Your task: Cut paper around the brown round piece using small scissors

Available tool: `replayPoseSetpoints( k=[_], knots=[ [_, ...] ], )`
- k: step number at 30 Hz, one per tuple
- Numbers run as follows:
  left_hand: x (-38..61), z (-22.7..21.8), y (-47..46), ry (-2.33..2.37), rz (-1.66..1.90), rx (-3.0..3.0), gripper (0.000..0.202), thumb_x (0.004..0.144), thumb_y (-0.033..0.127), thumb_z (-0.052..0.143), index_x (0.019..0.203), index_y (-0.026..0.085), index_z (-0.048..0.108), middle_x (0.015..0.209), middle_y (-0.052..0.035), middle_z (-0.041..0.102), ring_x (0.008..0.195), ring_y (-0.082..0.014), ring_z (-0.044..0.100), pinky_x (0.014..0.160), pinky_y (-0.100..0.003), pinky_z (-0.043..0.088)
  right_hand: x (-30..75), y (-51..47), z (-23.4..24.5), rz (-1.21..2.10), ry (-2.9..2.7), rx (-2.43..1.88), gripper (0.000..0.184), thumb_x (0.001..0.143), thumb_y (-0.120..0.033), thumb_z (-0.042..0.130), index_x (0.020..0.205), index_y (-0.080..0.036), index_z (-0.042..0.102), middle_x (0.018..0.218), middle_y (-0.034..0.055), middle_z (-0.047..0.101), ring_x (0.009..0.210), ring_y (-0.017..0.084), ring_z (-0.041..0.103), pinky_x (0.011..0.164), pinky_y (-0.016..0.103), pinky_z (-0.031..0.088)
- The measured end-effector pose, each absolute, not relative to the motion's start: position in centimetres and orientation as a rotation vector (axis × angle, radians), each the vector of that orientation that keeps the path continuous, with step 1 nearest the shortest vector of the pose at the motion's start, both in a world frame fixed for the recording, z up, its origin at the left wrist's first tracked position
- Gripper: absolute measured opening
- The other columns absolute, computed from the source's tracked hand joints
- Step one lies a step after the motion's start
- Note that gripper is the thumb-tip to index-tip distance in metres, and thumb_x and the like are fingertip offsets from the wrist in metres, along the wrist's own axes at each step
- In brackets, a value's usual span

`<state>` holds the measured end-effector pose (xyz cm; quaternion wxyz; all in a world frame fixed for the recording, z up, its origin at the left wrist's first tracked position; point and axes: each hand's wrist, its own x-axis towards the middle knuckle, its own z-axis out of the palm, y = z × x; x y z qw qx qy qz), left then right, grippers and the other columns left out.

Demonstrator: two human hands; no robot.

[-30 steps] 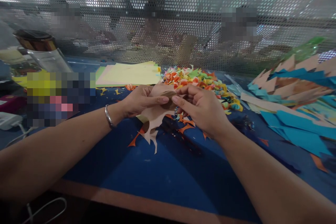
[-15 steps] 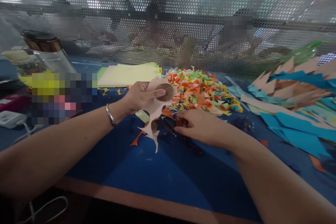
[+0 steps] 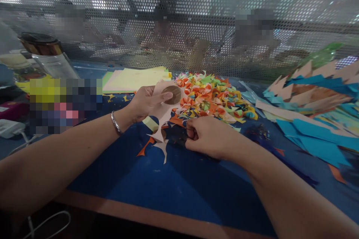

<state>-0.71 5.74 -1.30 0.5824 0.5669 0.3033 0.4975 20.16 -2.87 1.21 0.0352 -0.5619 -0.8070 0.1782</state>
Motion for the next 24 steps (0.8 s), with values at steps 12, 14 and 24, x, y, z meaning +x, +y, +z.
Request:
replayPoseSetpoints(
  k=[12, 14, 24],
  knots=[
    [-0.6, -0.8, 5.6, 0.652, 1.196, 1.119, 0.033, 0.067, 0.036, 0.093, 0.089, 0.015, 0.081, 0.088, -0.0063, 0.079, 0.083, -0.0155, 0.07, 0.084, -0.033, 0.054, 20.2, -2.4, 1.1, 0.254, -2.526, -1.64, 0.022, 0.086, -0.037, 0.06, 0.071, -0.023, 0.054, 0.066, 0.0035, 0.065, 0.057, 0.017, 0.056, 0.055, 0.03, 0.037],
    [-0.6, -0.7, 5.5, 0.619, 1.202, 1.086, 0.034, 0.066, 0.036, 0.093, 0.089, 0.015, 0.081, 0.089, -0.0069, 0.079, 0.084, -0.0166, 0.071, 0.085, -0.034, 0.055, 20.4, -2.2, 1.0, 0.241, -2.473, -1.594, 0.024, 0.09, -0.039, 0.057, 0.072, -0.024, 0.053, 0.066, 0.0031, 0.064, 0.058, 0.018, 0.056, 0.057, 0.03, 0.037],
    [0.0, 0.1, 3.9, 0.523, 1.014, 0.989, 0.032, 0.066, 0.032, 0.095, 0.088, 0.013, 0.081, 0.086, -0.0077, 0.078, 0.076, -0.0155, 0.07, 0.08, -0.033, 0.056, 20.4, -1.6, 1.1, 0.276, -1.981, -1.595, 0.026, 0.093, -0.044, 0.055, 0.076, -0.025, 0.055, 0.069, 0.0045, 0.065, 0.066, 0.024, 0.063, 0.063, 0.036, 0.044]
  ],
)
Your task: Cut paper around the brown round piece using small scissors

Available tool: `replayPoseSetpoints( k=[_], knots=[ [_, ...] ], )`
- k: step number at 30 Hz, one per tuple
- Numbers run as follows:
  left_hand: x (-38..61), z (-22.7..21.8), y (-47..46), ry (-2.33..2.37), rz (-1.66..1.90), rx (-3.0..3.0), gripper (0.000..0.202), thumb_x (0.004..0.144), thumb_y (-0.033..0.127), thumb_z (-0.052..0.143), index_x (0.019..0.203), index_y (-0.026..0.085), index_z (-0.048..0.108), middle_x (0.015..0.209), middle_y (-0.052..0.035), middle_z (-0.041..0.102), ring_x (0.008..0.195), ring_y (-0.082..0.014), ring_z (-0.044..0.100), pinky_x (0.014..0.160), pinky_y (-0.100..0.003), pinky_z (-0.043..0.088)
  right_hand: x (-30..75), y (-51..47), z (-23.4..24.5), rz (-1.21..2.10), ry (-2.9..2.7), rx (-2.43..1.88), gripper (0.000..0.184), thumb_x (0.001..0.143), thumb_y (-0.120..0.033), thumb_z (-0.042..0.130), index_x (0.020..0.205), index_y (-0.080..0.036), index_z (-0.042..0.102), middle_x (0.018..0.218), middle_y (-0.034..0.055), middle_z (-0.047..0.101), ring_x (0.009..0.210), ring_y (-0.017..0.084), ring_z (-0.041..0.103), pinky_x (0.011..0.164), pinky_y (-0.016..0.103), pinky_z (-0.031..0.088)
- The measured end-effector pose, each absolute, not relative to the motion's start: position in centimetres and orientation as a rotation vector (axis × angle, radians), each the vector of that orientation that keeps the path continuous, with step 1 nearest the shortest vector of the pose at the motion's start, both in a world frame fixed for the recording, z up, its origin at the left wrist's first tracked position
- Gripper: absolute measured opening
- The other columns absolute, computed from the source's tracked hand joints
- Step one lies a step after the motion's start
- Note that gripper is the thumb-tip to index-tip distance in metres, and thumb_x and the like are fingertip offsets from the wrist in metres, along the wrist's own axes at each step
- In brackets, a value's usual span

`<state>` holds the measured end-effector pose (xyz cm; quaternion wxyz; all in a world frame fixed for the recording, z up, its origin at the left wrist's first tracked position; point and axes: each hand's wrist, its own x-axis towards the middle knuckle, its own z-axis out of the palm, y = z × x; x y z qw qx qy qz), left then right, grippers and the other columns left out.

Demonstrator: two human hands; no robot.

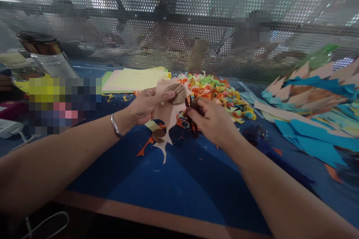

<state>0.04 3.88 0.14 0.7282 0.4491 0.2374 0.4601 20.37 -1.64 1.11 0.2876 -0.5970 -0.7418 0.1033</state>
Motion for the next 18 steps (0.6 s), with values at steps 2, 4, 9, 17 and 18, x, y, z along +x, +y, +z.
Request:
replayPoseSetpoints(
  k=[2, 4, 9, 17, 18],
  knots=[
    [0.2, 0.2, 3.4, 0.5, 0.961, 1.0, 0.03, 0.067, 0.03, 0.095, 0.087, 0.013, 0.081, 0.086, -0.0078, 0.078, 0.077, -0.0155, 0.07, 0.082, -0.033, 0.056, 20.0, -1.6, 1.0, 0.294, -1.942, -1.543, 0.021, 0.09, -0.041, 0.058, 0.076, -0.025, 0.058, 0.073, 0.0059, 0.068, 0.072, 0.025, 0.065, 0.065, 0.037, 0.046],
    [0.3, 0.2, 3.1, 0.473, 0.923, 1.004, 0.029, 0.067, 0.028, 0.095, 0.087, 0.013, 0.081, 0.086, -0.0073, 0.078, 0.077, -0.0151, 0.07, 0.084, -0.033, 0.055, 19.5, -1.7, 1.0, 0.322, -1.959, -1.509, 0.023, 0.085, -0.038, 0.06, 0.066, -0.025, 0.055, 0.066, 0.0055, 0.065, 0.068, 0.023, 0.062, 0.062, 0.035, 0.044],
    [0.5, 0.1, 3.0, 0.414, 0.904, 1.006, 0.032, 0.063, 0.029, 0.097, 0.086, 0.013, 0.081, 0.085, -0.0059, 0.078, 0.077, -0.015, 0.07, 0.085, -0.033, 0.056, 18.6, -1.8, 1.0, 0.344, -1.945, -1.558, 0.03, 0.076, -0.032, 0.059, 0.056, -0.027, 0.037, 0.049, -0.0017, 0.041, 0.049, 0.016, 0.043, 0.05, 0.033, 0.032],
    [0.3, 0.6, 2.8, 0.421, 0.949, 0.971, 0.036, 0.065, 0.033, 0.097, 0.089, 0.013, 0.081, 0.084, -0.0066, 0.079, 0.075, -0.0168, 0.071, 0.082, -0.034, 0.057, 18.1, -2.0, 0.1, 0.953, -1.598, -1.238, 0.023, 0.074, -0.036, 0.074, 0.078, -0.025, 0.053, 0.064, -0.0018, 0.061, 0.059, 0.017, 0.059, 0.055, 0.03, 0.046],
    [0.2, 0.7, 2.8, 0.405, 0.951, 0.957, 0.035, 0.065, 0.033, 0.097, 0.089, 0.014, 0.081, 0.084, -0.0064, 0.079, 0.076, -0.0171, 0.072, 0.083, -0.035, 0.057, 18.0, -2.1, -0.2, 1.049, -1.537, -1.186, 0.026, 0.074, -0.038, 0.077, 0.083, -0.025, 0.055, 0.067, -0.0013, 0.065, 0.06, 0.017, 0.061, 0.056, 0.03, 0.048]
  ],
)
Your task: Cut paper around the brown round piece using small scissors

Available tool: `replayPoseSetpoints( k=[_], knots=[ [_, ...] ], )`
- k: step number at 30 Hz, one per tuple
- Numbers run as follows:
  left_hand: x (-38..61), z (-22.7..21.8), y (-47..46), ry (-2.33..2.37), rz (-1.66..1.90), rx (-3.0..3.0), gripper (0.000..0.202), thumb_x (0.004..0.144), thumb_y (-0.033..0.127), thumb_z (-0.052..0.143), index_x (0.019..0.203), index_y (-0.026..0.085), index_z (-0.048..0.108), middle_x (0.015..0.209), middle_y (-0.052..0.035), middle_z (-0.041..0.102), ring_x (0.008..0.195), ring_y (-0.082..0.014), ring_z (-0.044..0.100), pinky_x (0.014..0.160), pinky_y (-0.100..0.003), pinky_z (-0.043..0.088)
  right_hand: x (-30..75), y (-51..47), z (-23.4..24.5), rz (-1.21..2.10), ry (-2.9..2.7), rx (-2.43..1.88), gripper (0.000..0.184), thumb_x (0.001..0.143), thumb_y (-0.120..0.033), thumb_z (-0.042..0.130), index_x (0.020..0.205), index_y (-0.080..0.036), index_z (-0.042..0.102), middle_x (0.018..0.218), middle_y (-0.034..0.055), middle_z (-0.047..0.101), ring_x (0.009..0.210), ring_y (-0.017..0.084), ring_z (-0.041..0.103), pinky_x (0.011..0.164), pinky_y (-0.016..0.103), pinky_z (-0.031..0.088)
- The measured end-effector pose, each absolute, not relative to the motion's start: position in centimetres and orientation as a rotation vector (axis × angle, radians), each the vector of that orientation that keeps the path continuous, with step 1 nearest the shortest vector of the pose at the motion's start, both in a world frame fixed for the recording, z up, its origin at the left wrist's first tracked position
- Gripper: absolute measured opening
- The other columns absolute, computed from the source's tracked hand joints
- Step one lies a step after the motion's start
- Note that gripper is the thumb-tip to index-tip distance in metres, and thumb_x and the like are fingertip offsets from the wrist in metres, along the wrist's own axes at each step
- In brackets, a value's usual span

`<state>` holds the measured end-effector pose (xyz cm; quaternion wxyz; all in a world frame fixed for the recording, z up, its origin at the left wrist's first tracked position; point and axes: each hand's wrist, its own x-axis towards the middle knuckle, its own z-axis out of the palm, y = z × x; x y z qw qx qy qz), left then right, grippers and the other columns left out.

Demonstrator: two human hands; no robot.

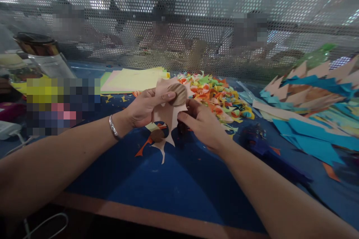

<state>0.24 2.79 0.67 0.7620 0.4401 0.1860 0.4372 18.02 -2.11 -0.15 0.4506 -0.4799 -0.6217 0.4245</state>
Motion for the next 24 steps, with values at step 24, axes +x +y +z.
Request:
replayPoseSetpoints(
  k=[24],
  knots=[
    [1.4, 0.1, 2.1, 0.501, 1.132, 0.811, 0.03, 0.068, 0.031, 0.094, 0.088, 0.013, 0.081, 0.085, -0.0061, 0.079, 0.08, -0.0172, 0.072, 0.086, -0.034, 0.053, 16.6, -2.9, 0.6, 1.335, -0.983, -1.059, 0.062, 0.076, -0.065, 0.082, 0.06, -0.02, 0.042, 0.053, -0.007, 0.035, 0.039, 0.002, 0.025, 0.033, 0.017, 0.015]
  ],
)
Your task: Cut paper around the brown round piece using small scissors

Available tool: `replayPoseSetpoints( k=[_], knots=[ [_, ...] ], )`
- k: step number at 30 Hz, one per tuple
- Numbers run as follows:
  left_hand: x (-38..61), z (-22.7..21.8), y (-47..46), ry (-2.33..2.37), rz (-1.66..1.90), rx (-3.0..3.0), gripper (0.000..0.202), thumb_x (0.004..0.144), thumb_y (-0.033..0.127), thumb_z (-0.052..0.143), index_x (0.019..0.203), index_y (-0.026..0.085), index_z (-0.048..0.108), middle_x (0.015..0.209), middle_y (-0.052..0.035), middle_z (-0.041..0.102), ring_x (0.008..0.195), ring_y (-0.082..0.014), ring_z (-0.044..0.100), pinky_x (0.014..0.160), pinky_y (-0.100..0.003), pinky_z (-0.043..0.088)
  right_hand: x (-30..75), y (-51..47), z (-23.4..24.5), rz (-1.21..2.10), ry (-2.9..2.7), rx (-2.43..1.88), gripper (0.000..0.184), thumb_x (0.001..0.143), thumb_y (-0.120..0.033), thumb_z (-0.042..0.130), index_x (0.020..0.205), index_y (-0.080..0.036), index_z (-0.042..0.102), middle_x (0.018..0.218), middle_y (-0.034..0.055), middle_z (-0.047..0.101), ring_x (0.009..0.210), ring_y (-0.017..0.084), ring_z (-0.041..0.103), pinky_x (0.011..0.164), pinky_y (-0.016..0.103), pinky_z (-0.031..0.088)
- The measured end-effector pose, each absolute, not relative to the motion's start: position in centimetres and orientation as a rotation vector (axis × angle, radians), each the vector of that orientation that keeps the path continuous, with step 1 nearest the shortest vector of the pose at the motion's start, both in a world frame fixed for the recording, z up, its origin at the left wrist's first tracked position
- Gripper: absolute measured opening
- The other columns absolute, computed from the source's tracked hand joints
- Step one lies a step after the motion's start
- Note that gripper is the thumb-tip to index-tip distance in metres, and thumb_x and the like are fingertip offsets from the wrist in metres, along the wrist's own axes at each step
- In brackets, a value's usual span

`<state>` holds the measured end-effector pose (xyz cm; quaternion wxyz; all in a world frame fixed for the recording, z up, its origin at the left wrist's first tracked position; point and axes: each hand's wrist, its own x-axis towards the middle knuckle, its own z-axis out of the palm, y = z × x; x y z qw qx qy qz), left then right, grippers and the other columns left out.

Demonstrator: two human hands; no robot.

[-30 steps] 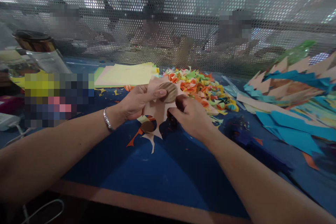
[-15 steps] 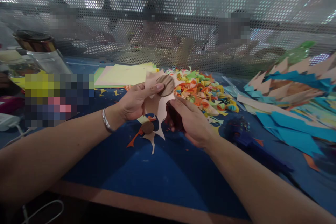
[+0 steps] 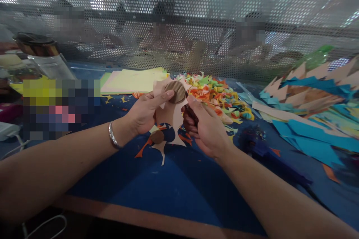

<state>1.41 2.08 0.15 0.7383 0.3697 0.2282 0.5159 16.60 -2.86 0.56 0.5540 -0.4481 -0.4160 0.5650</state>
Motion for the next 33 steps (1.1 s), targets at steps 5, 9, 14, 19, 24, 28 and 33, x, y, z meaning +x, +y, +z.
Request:
replayPoseSetpoints(
  k=[5, 9, 14, 19, 24, 28, 33],
  knots=[
    [1.6, -0.03, 2.1, 0.506, 1.195, 0.769, 0.027, 0.069, 0.03, 0.094, 0.086, 0.014, 0.08, 0.086, -0.0056, 0.078, 0.082, -0.0159, 0.071, 0.088, -0.032, 0.052, 16.51, -3.02, 0.71, 1.321, -0.982, -1.06, 0.06, 0.072, -0.069, 0.083, 0.063, -0.02, 0.051, 0.05, -0.0083, 0.033, 0.039, 0.002, 0.022, 0.033, 0.017, 0.013],
    [1.57, -0.23, 2.29, 0.539, 1.214, 0.786, 0.032, 0.067, 0.032, 0.096, 0.087, 0.014, 0.08, 0.088, -0.0066, 0.078, 0.085, -0.0172, 0.07, 0.09, -0.034, 0.052, 16.62, -3.01, 0.64, 1.317, -0.979, -1.075, 0.056, 0.068, -0.069, 0.085, 0.069, -0.019, 0.061, 0.047, -0.0094, 0.032, 0.038, 0.003, 0.022, 0.033, 0.016, 0.013],
    [1.44, -0.19, 2.1, 0.55, 1.207, 0.799, 0.032, 0.067, 0.035, 0.095, 0.088, 0.015, 0.08, 0.087, -0.0063, 0.078, 0.083, -0.0169, 0.07, 0.088, -0.034, 0.052, 16.74, -2.86, 0.61, 1.287, -0.989, -1.071, 0.056, 0.071, -0.07, 0.083, 0.069, -0.019, 0.06, 0.046, -0.0088, 0.035, 0.037, 0.003, 0.021, 0.031, 0.016, 0.015],
    [1.47, -0.16, 1.79, 0.537, 1.147, 0.82, 0.028, 0.069, 0.033, 0.094, 0.083, 0.015, 0.08, 0.082, -0.0054, 0.077, 0.078, -0.0162, 0.069, 0.084, -0.033, 0.052, 16.64, -2.96, 0.87, 1.296, -1.031, -1.091, 0.057, 0.071, -0.072, 0.082, 0.067, -0.019, 0.059, 0.045, -0.009, 0.032, 0.036, 0.003, 0.021, 0.032, 0.017, 0.015],
    [1.75, -0.19, 1.62, 0.513, 1.114, 0.792, 0.025, 0.069, 0.029, 0.094, 0.082, 0.014, 0.079, 0.083, -0.0054, 0.078, 0.076, -0.0141, 0.069, 0.084, -0.032, 0.052, 16.61, -3.09, 1.01, 1.27, -1.046, -1.078, 0.061, 0.073, -0.067, 0.083, 0.059, -0.022, 0.044, 0.045, -0.0078, 0.034, 0.036, 0.003, 0.021, 0.032, 0.02, 0.015],
    [1.74, -0.1, 1.43, 0.509, 1.08, 0.779, 0.024, 0.07, 0.027, 0.093, 0.086, 0.014, 0.08, 0.083, -0.0043, 0.079, 0.075, -0.0143, 0.07, 0.085, -0.032, 0.052, 16.56, -3.19, 1.04, 1.253, -1.006, -1.075, 0.063, 0.07, -0.064, 0.086, 0.06, -0.023, 0.04, 0.045, -0.009, 0.032, 0.036, 0.003, 0.02, 0.032, 0.02, 0.014],
    [1.71, -0.18, 1.41, 0.489, 1.068, 0.774, 0.024, 0.071, 0.028, 0.094, 0.084, 0.013, 0.08, 0.082, -0.0046, 0.078, 0.074, -0.0131, 0.069, 0.083, -0.031, 0.053, 16.37, -3.28, 1.12, 1.224, -1.001, -1.075, 0.06, 0.074, -0.063, 0.084, 0.061, -0.023, 0.041, 0.044, -0.009, 0.031, 0.036, 0.004, 0.019, 0.033, 0.022, 0.014]
  ],
)
